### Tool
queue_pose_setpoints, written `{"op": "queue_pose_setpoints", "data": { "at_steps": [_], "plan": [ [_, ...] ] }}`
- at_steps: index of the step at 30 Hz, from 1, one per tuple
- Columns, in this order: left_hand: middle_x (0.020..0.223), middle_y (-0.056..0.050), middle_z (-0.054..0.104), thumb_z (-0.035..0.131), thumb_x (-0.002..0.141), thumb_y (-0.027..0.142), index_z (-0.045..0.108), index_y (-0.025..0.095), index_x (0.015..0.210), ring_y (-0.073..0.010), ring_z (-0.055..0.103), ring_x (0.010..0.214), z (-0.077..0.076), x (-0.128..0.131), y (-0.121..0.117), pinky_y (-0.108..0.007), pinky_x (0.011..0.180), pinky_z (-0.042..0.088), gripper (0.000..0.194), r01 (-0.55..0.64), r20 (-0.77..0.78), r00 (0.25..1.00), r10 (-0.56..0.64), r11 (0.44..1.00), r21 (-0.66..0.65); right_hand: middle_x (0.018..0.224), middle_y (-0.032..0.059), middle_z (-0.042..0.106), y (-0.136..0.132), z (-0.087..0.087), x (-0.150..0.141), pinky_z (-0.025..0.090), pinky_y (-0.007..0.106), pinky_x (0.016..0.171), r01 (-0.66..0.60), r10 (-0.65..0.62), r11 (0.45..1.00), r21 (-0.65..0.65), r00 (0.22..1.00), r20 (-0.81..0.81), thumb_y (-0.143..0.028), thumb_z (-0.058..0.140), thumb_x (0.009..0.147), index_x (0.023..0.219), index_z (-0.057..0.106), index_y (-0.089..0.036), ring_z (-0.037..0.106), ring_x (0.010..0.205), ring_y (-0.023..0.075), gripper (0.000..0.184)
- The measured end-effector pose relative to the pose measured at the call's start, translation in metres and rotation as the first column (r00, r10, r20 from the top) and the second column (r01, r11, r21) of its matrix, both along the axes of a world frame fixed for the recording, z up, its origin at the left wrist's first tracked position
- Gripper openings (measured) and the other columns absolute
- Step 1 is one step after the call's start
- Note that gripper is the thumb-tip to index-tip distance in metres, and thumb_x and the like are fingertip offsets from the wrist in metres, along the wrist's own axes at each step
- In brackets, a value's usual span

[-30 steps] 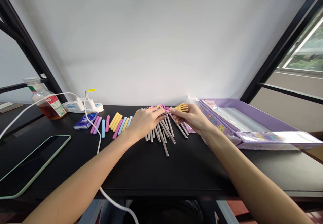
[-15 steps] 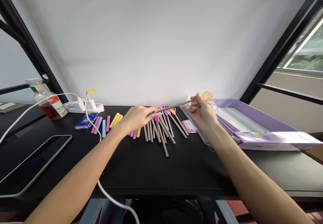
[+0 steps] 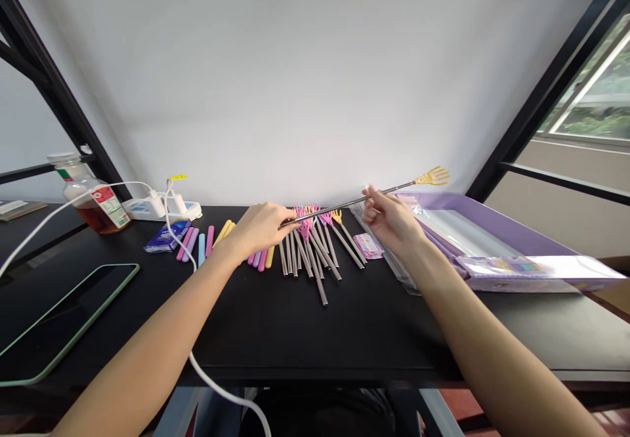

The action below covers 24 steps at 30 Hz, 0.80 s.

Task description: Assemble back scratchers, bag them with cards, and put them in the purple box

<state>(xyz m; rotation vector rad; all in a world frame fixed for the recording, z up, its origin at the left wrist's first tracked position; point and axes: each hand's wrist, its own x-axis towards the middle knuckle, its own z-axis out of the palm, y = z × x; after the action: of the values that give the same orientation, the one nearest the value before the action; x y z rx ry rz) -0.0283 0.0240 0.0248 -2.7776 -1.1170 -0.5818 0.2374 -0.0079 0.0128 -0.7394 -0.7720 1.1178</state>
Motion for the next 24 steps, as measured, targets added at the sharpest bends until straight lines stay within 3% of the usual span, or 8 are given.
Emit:
{"op": "queue_pose_setpoints", "data": {
  "at_steps": [2, 5, 9, 11, 14, 19, 24],
  "plan": [
    [0.063, -0.002, 0.06, 0.05, 0.097, 0.04, 0.066, 0.02, 0.072, -0.0155, 0.05, 0.056, 0.001, 0.003, -0.003, -0.028, 0.055, 0.027, 0.036, 0.005, -0.016, 1.0, -0.005, 0.999, -0.036, 0.058, -0.0023, 0.053, -0.001, -0.002, -0.011, 0.041, 0.016, 0.043, -0.028, 0.025, 0.999, 0.035, 0.996, 0.089, -0.039, 0.094, 0.064, 0.077, 0.07, -0.01, 0.043, 0.048, 0.0045, 0.04],
    [0.057, 0.0, 0.058, 0.055, 0.093, 0.042, 0.072, 0.023, 0.076, -0.0148, 0.047, 0.052, 0.008, -0.003, -0.001, -0.028, 0.055, 0.028, 0.031, -0.048, -0.068, 0.997, 0.037, 0.985, -0.165, 0.053, -0.003, 0.049, -0.002, 0.003, -0.011, 0.036, 0.017, 0.04, 0.115, -0.128, 0.986, 0.122, 0.986, 0.103, -0.047, 0.086, 0.073, 0.075, 0.07, -0.01, 0.039, 0.044, 0.004, 0.04],
    [0.059, -0.001, 0.062, 0.064, 0.083, 0.034, 0.076, 0.026, 0.072, -0.0169, 0.053, 0.053, 0.018, -0.032, 0.01, -0.03, 0.054, 0.029, 0.018, -0.287, -0.24, 0.943, 0.229, 0.926, -0.245, 0.04, -0.0085, 0.03, -0.006, 0.017, 0.018, 0.025, 0.018, 0.033, 0.378, -0.372, 0.922, 0.087, 0.925, -0.079, -0.052, 0.061, 0.095, 0.063, 0.06, -0.016, 0.023, 0.035, 0.0049, 0.048],
    [0.071, -0.001, 0.07, 0.066, 0.078, 0.032, 0.079, 0.029, 0.078, -0.0182, 0.06, 0.061, 0.02, -0.048, 0.016, -0.029, 0.055, 0.032, 0.013, -0.374, -0.272, 0.914, 0.3, 0.884, -0.279, 0.038, -0.0092, 0.024, -0.008, 0.022, 0.036, 0.02, 0.018, 0.032, 0.503, -0.491, 0.863, 0.039, 0.855, -0.164, -0.043, 0.048, 0.104, 0.059, 0.052, -0.018, 0.015, 0.033, 0.0053, 0.052],
    [0.075, -0.002, 0.072, 0.067, 0.076, 0.029, 0.079, 0.029, 0.08, -0.0186, 0.061, 0.062, 0.018, -0.055, 0.018, -0.028, 0.054, 0.033, 0.013, -0.405, -0.301, 0.896, 0.327, 0.879, -0.25, 0.04, -0.0079, 0.027, -0.01, 0.021, 0.045, 0.022, 0.018, 0.032, 0.492, -0.48, 0.87, 0.025, 0.859, -0.177, -0.037, 0.038, 0.108, 0.062, 0.054, -0.017, 0.018, 0.034, 0.006, 0.052],
    [0.062, -0.004, 0.064, 0.06, 0.081, 0.024, 0.077, 0.026, 0.076, -0.0177, 0.056, 0.054, 0.015, -0.031, 0.005, -0.029, 0.052, 0.029, 0.018, -0.319, -0.263, 0.923, 0.283, 0.942, -0.104, 0.044, -0.0069, 0.038, -0.007, 0.013, 0.017, 0.027, 0.018, 0.035, 0.272, -0.271, 0.962, 0.018, 0.962, -0.017, -0.05, 0.06, 0.096, 0.077, 0.065, -0.014, 0.027, 0.037, 0.0052, 0.041],
    [0.061, -0.003, 0.063, 0.06, 0.087, 0.027, 0.075, 0.025, 0.075, -0.0185, 0.057, 0.056, 0.008, -0.017, 0.002, -0.029, 0.052, 0.028, 0.019, -0.235, -0.217, 0.952, 0.214, 0.969, -0.074, 0.043, -0.0059, 0.039, -0.009, 0.013, 0.014, 0.028, 0.019, 0.036, 0.306, -0.31, 0.947, 0.099, 0.95, 0.026, -0.051, 0.064, 0.093, 0.07, 0.063, -0.016, 0.028, 0.037, 0.0057, 0.042]
  ]
}}
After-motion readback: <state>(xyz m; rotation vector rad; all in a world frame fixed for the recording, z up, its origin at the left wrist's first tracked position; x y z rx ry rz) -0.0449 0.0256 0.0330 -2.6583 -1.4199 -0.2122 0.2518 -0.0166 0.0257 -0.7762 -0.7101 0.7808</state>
